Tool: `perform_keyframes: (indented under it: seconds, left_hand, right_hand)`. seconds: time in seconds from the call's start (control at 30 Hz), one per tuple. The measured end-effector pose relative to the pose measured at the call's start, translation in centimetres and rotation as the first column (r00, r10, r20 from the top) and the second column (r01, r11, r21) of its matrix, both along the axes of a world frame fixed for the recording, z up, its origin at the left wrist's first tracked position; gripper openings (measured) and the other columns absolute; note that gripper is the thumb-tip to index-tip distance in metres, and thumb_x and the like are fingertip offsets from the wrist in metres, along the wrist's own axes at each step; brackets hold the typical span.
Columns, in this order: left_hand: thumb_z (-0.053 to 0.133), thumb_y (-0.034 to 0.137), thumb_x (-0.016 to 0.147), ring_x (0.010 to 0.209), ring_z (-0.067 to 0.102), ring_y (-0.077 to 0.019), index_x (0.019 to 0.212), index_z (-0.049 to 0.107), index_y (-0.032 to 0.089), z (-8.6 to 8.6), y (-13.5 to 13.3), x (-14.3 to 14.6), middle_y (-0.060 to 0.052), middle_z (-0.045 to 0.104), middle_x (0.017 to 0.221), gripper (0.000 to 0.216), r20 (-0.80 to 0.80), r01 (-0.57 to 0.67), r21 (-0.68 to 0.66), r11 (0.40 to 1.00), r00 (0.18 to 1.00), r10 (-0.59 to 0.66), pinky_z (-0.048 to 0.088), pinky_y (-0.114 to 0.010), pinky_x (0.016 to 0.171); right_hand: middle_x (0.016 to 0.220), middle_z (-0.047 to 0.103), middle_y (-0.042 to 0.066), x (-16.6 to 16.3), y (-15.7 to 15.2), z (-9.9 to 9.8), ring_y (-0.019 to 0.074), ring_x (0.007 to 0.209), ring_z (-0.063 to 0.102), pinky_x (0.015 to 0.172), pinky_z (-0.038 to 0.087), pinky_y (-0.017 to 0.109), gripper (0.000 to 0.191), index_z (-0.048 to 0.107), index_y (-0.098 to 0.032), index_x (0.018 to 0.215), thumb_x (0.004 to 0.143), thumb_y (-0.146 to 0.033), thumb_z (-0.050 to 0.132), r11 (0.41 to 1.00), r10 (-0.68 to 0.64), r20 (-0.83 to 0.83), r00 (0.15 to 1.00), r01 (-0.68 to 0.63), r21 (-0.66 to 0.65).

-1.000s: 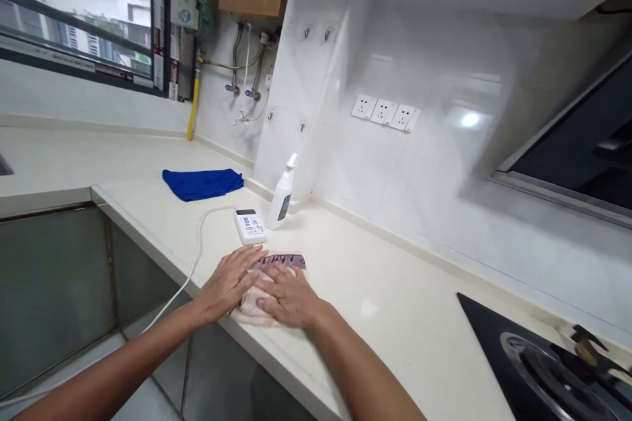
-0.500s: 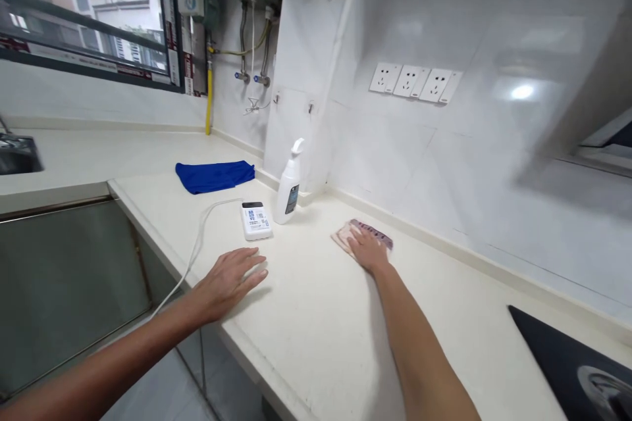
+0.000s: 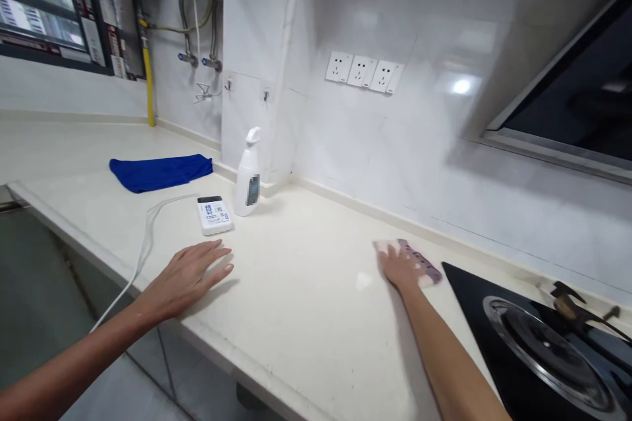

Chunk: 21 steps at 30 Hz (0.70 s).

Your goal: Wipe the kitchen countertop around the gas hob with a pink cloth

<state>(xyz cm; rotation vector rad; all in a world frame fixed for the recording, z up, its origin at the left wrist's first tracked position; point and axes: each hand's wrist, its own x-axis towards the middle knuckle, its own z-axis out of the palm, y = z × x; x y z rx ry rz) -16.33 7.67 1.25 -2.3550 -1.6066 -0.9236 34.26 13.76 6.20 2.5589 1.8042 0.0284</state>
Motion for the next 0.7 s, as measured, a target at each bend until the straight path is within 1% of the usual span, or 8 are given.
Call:
perform_keyframes:
  seconds: [0.1, 0.2, 0.37, 0.43, 0.5, 0.57, 0.63, 0.7]
  left_hand:
    - [0.041, 0.070, 0.102, 0.141, 0.058, -0.0356, 0.132, 0.072, 0.030, 0.3, 0.0, 0.1, -0.011, 0.069, 0.146, 0.059, -0.024, 0.005, -0.041, 0.999, 1.000, -0.006, 0.048, -0.060, 0.115]
    - [0.043, 0.066, 0.103, 0.144, 0.056, -0.0342, 0.134, 0.071, 0.030, 0.4, 0.1, 0.1, -0.010, 0.069, 0.147, 0.055, -0.052, -0.010, -0.070, 0.998, 0.999, 0.006, 0.046, -0.058, 0.116]
    - [0.044, 0.048, 0.105, 0.142, 0.057, -0.0329, 0.132, 0.072, 0.029, 0.4, 0.1, -0.1, -0.011, 0.071, 0.143, 0.044, -0.109, -0.023, -0.061, 0.998, 0.994, 0.016, 0.044, -0.056, 0.116]
    - [0.043, 0.043, 0.105, 0.141, 0.058, -0.0324, 0.130, 0.073, 0.029, 0.4, 0.2, -0.3, -0.011, 0.072, 0.142, 0.042, -0.136, -0.014, -0.045, 0.999, 0.991, 0.008, 0.042, -0.056, 0.116]
    - [0.042, 0.041, 0.105, 0.141, 0.057, -0.0318, 0.132, 0.072, 0.030, 0.3, 0.2, -0.4, -0.011, 0.071, 0.143, 0.042, -0.143, -0.012, -0.041, 0.999, 0.990, 0.006, 0.042, -0.055, 0.116]
    - [0.040, 0.044, 0.106, 0.143, 0.056, -0.0320, 0.135, 0.070, 0.029, 0.5, 0.2, -0.4, -0.012, 0.069, 0.146, 0.045, -0.139, -0.032, -0.071, 0.997, 0.990, 0.022, 0.042, -0.055, 0.116]
    - [0.035, 0.048, 0.107, 0.146, 0.053, -0.0320, 0.139, 0.067, 0.027, 0.8, 0.2, -0.3, -0.012, 0.066, 0.150, 0.050, -0.149, -0.046, -0.119, 0.992, 0.988, 0.028, 0.041, -0.054, 0.117]
    - [0.031, 0.051, 0.108, 0.148, 0.050, -0.0316, 0.141, 0.065, 0.026, 1.2, 0.1, -0.2, -0.012, 0.064, 0.153, 0.054, -0.161, -0.064, -0.161, 0.985, 0.986, 0.037, 0.040, -0.053, 0.118]
  right_hand:
    - [0.180, 0.014, 0.009, -8.0, -0.2, -0.1, 0.0348, 0.164, 0.015, 0.126, 0.017, 0.067, 0.066, 0.026, -0.030, 0.171, 0.110, -0.052, 0.013, 0.984, 0.171, -0.078, 0.982, -0.174, -0.037]
    - [0.181, 0.009, -0.003, -16.5, -3.0, 0.2, 0.0296, 0.166, 0.007, 0.131, 0.013, 0.059, 0.065, 0.024, -0.041, 0.170, 0.109, -0.064, 0.018, 0.904, 0.416, -0.139, 0.899, -0.425, -0.043]
    - [0.180, 0.009, -0.002, -24.0, -11.3, 0.6, 0.0331, 0.166, 0.002, 0.130, 0.007, 0.066, 0.066, 0.028, -0.041, 0.169, 0.109, -0.065, 0.011, 0.458, 0.846, -0.336, 0.414, -0.887, 0.060]
    - [0.180, 0.014, -0.004, -23.3, -13.3, 0.6, 0.0304, 0.166, 0.008, 0.130, 0.012, 0.064, 0.061, 0.031, -0.044, 0.167, 0.111, -0.062, 0.015, 0.373, 0.881, -0.343, 0.326, -0.924, 0.079]
    - [0.179, 0.018, -0.006, -20.8, -13.6, 0.2, 0.0285, 0.165, 0.015, 0.131, 0.017, 0.060, 0.058, 0.032, -0.045, 0.167, 0.112, -0.059, 0.021, 0.395, 0.881, -0.316, 0.351, -0.914, 0.086]
    - [0.178, 0.023, -0.004, -16.9, -12.4, -0.2, 0.0260, 0.163, 0.022, 0.131, 0.020, 0.054, 0.056, 0.036, -0.041, 0.166, 0.112, -0.052, 0.026, 0.490, 0.857, -0.236, 0.457, -0.866, 0.103]
    - [0.177, 0.027, -0.001, -12.0, -10.7, -0.6, 0.0231, 0.161, 0.026, 0.132, 0.021, 0.048, 0.055, 0.041, -0.035, 0.165, 0.111, -0.044, 0.030, 0.670, 0.742, -0.124, 0.659, -0.736, 0.100]
    - [0.176, 0.028, -0.001, -6.7, -9.3, -0.6, 0.0224, 0.161, 0.027, 0.130, 0.024, 0.047, 0.055, 0.043, -0.035, 0.164, 0.110, -0.041, 0.032, 0.876, 0.481, -0.036, 0.876, -0.479, 0.053]
